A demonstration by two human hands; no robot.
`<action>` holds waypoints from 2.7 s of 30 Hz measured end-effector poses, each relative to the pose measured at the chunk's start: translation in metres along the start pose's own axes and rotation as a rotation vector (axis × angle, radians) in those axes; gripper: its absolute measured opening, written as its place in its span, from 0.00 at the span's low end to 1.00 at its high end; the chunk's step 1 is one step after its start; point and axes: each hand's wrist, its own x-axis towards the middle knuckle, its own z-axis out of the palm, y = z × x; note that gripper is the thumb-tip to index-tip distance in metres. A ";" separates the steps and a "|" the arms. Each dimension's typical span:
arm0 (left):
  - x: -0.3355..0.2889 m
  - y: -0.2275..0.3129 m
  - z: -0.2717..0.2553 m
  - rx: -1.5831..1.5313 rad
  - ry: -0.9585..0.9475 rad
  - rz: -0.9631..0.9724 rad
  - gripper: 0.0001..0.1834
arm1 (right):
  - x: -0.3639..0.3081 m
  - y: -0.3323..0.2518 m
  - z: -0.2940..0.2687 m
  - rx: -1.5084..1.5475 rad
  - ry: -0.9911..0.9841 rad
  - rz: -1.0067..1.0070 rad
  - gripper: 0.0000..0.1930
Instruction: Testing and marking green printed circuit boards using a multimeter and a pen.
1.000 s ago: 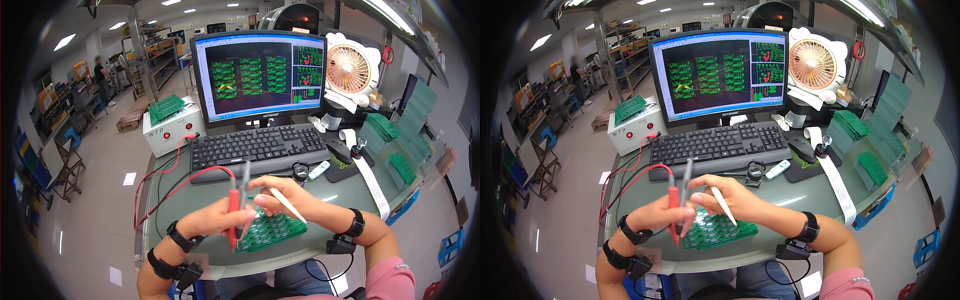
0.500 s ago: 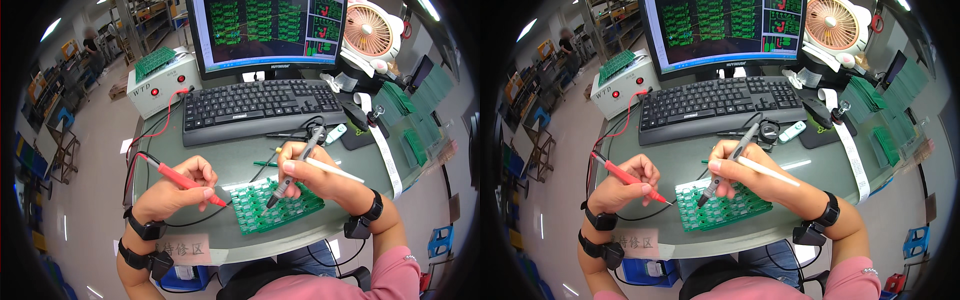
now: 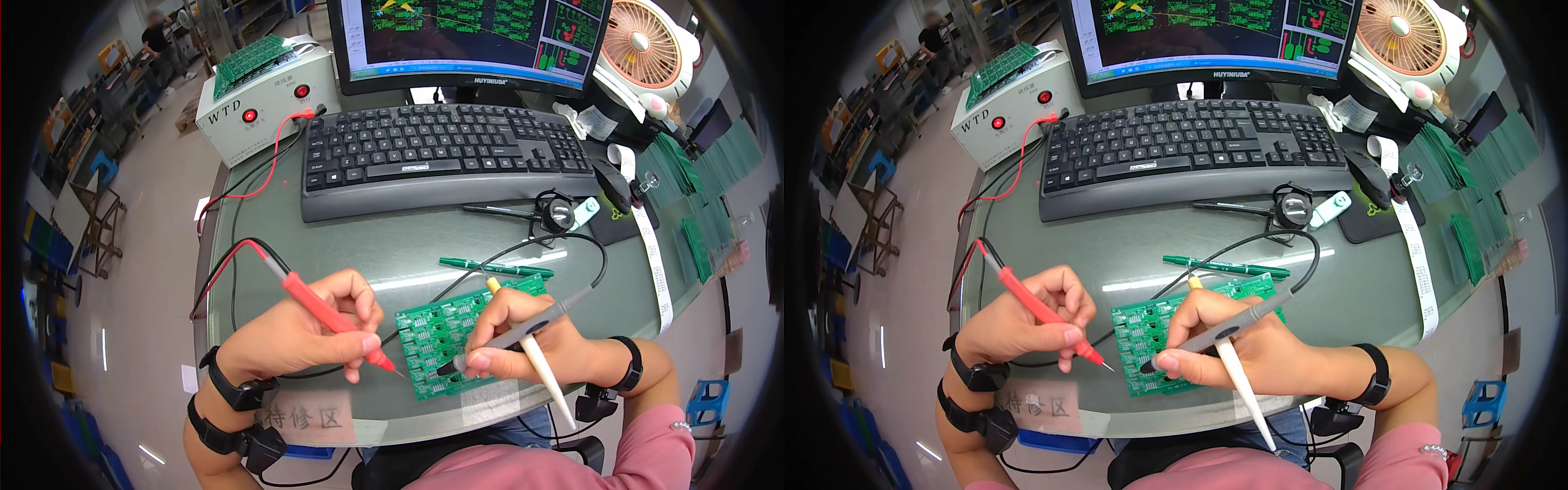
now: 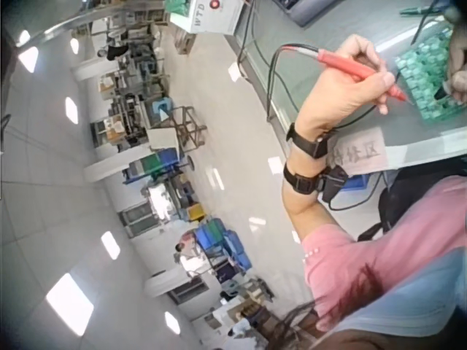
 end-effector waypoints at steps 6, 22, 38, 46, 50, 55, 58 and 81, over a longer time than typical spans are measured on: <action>0.004 -0.009 -0.003 -0.051 -0.079 0.076 0.15 | 0.004 0.009 0.003 -0.074 0.017 0.006 0.12; 0.008 -0.018 0.004 0.011 -0.155 0.145 0.14 | 0.004 0.010 0.005 -0.263 -0.007 -0.094 0.12; 0.007 -0.016 0.007 0.068 -0.145 0.151 0.14 | 0.005 0.012 0.007 -0.302 0.010 -0.151 0.11; 0.008 -0.018 0.005 0.059 -0.119 0.164 0.13 | 0.006 0.011 0.006 -0.281 0.012 -0.154 0.11; 0.008 -0.017 0.006 0.044 -0.105 0.156 0.13 | 0.005 0.012 0.007 -0.270 0.016 -0.153 0.11; 0.007 -0.018 0.007 0.070 -0.106 0.167 0.14 | 0.004 0.013 0.007 -0.282 0.002 -0.153 0.11; 0.007 -0.018 0.007 0.077 -0.103 0.167 0.14 | 0.004 0.015 0.007 -0.295 0.004 -0.174 0.11; 0.003 -0.017 0.011 0.095 -0.151 0.185 0.14 | 0.000 0.006 0.006 -0.206 -0.041 -0.092 0.12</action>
